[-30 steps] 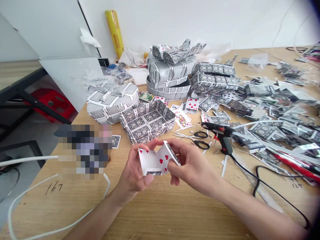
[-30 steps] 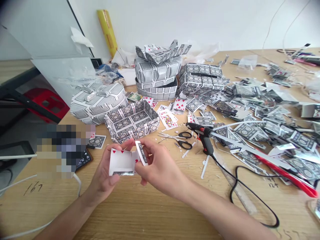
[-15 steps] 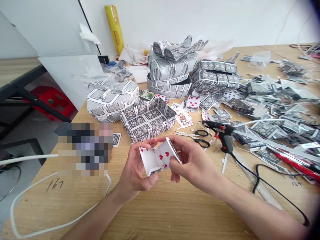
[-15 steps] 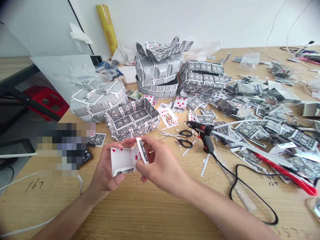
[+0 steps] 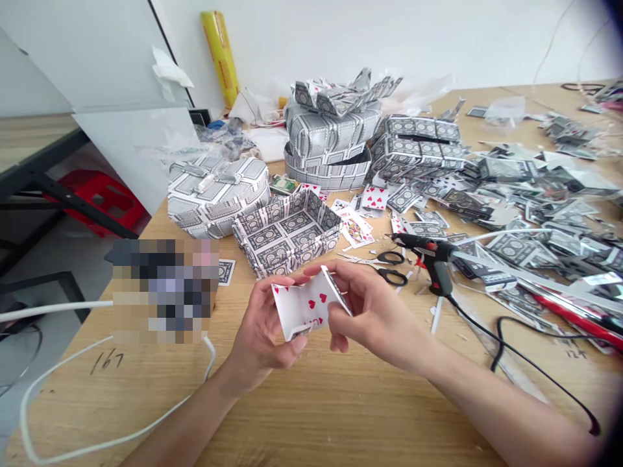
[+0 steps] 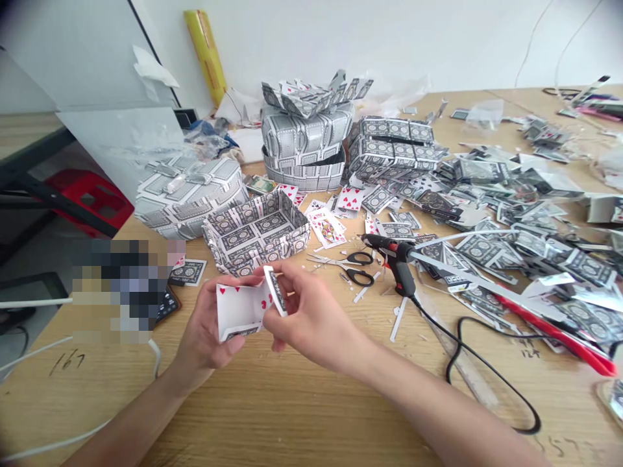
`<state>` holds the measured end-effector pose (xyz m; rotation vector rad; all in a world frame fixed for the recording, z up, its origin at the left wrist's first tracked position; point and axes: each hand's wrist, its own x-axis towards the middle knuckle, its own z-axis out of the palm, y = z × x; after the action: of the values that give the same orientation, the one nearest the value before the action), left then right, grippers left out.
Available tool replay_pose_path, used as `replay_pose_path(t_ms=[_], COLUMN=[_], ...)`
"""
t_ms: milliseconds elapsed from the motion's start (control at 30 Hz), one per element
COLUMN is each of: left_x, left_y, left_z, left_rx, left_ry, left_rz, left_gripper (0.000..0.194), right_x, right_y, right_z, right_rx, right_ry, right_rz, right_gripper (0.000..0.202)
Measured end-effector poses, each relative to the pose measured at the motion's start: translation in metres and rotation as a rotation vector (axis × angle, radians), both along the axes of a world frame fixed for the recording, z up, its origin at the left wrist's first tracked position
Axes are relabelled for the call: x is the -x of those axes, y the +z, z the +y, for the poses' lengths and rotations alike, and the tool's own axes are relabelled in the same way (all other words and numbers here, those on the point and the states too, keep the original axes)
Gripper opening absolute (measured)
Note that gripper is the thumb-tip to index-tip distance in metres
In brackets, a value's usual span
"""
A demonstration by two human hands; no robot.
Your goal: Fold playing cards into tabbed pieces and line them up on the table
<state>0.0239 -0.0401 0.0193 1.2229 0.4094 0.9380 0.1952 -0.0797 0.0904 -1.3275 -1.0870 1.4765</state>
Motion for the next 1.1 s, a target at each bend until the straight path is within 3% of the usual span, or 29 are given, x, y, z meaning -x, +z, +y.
replay_pose_path(t_ms=[200, 467, 733, 1000, 1100], left_x=[-0.002, 0.001, 0.0, 0.005, 0.008], left_y=[-0.001, 0.005, 0.009, 0.011, 0.01], left_z=[-0.002, -0.001, -0.002, -0.007, -0.007], left_rx=[0.003, 0.219, 0.299, 0.296, 0.298], left_ry=[0.013, -0.042, -0.059, -0.223, -0.212], left_rz=[0.043, 0.048, 0.029, 0.074, 0.181], left_gripper=[0.056, 0.065, 0.06, 0.059, 0.053], right_x=[0.001, 0.01, 0.012, 0.015, 0.016], right_y=[-0.002, -0.007, -0.014, -0.017, -0.025], right_z=[-0.001, -0.001, -0.007, -0.004, 0.0], right_rx=[0.018, -0.03, -0.119, -0.092, -0.069], right_ry=[0.02, 0.057, 0.074, 0.086, 0.1], right_rz=[0.056, 0.153, 0.184, 0.371, 0.399], right_gripper=[0.043, 0.048, 0.06, 0.036, 0.045])
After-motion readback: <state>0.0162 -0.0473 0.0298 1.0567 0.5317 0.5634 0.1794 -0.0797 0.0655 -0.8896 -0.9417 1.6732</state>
